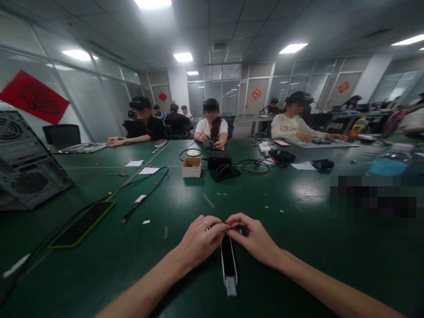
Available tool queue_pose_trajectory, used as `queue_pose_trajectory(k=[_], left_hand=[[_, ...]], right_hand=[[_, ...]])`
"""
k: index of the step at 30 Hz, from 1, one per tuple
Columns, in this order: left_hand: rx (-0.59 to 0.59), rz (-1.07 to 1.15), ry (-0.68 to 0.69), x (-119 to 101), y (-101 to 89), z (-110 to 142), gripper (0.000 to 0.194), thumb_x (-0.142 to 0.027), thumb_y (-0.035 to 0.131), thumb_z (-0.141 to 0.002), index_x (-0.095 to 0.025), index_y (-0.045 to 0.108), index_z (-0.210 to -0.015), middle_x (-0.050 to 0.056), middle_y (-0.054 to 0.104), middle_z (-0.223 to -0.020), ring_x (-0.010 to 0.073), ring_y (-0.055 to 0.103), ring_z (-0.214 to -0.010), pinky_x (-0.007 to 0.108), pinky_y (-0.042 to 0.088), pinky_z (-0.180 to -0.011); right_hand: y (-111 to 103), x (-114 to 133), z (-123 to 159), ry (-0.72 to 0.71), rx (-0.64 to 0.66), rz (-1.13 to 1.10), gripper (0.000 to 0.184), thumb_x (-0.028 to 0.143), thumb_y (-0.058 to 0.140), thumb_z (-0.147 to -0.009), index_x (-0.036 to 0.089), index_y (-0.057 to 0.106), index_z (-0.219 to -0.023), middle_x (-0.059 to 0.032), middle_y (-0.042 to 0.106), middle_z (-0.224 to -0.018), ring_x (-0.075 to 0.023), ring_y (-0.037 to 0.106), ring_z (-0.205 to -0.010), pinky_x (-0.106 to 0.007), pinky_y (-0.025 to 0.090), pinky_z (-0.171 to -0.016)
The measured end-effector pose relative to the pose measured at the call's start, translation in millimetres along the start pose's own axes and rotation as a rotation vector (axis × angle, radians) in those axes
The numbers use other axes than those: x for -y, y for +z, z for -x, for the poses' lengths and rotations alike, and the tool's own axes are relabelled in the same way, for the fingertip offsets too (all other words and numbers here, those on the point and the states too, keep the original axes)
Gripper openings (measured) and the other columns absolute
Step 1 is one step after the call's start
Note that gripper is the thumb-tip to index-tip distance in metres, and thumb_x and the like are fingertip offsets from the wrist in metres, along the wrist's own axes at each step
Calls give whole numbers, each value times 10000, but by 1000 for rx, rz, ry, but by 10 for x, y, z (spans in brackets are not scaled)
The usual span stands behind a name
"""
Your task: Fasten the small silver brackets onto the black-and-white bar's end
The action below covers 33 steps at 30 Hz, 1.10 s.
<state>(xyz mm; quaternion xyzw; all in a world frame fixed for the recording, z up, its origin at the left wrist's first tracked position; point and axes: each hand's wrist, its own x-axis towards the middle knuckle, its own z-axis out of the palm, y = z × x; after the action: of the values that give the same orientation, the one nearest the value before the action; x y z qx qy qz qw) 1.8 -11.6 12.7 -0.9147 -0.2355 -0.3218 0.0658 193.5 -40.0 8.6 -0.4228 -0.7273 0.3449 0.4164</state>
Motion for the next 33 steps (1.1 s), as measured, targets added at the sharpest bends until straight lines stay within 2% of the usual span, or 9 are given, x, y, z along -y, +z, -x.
queue_pose_trajectory(k=[3, 8, 11, 14, 17, 23, 33], left_hand=[[0, 52, -72, 56, -21, 12, 135, -125, 507, -836, -170, 615, -904, 55, 653, -869, 161, 610, -769, 277, 484, -697], [81, 169, -320, 196, -81, 51, 80, -161, 550, -796, -180, 587, -865, 26, 597, -862, 140, 567, -730, 252, 473, -674], [144, 202, -423, 248, -91, 59, 50, -206, 565, -793, -178, 577, -832, -5, 565, -782, 124, 532, -651, 237, 438, -613], [201, 264, -444, 273, -60, 69, 81, -246, 592, -781, -173, 574, -808, -25, 540, -717, 116, 503, -609, 221, 395, -567], [236, 294, -434, 288, -19, 87, 77, -243, 595, -774, -172, 580, -797, -36, 529, -683, 110, 483, -587, 215, 367, -552], [285, 322, -465, 293, -29, 74, 82, -240, 593, -772, -170, 628, -797, -23, 570, -707, 114, 498, -603, 222, 376, -577], [362, 446, -622, 251, -123, 15, 146, -266, 588, -780, -166, 666, -853, -28, 623, -680, 118, 525, -601, 217, 398, -579]], right_hand=[[-49, 20, -13, -22, 30, 118, 151, 248, 587, -834, 192, 586, -974, -23, 657, -915, -149, 611, -815, -283, 482, -730], [-237, -89, -65, -49, -13, 353, 146, 241, 543, -857, 181, 596, -979, -45, 637, -936, -159, 583, -826, -302, 479, -727], [-341, -173, -84, -28, 55, 450, 160, 250, 547, -854, 177, 605, -985, -53, 618, -961, -171, 566, -863, -321, 473, -757], [-377, -212, -90, -45, 162, 512, 153, 268, 539, -861, 179, 619, -957, -55, 607, -957, -180, 545, -883, -343, 459, -792], [-357, -214, -89, -74, 209, 536, 144, 278, 534, -863, 182, 623, -925, -56, 600, -945, -184, 531, -882, -349, 453, -791], [-318, -200, -82, -72, 208, 553, 149, 302, 534, -866, 183, 620, -895, -54, 587, -927, -179, 522, -846, -336, 457, -745], [-288, -271, -78, -123, 173, 567, 110, 257, 529, -873, 182, 607, -892, -51, 577, -923, -173, 514, -836, -323, 451, -723]])
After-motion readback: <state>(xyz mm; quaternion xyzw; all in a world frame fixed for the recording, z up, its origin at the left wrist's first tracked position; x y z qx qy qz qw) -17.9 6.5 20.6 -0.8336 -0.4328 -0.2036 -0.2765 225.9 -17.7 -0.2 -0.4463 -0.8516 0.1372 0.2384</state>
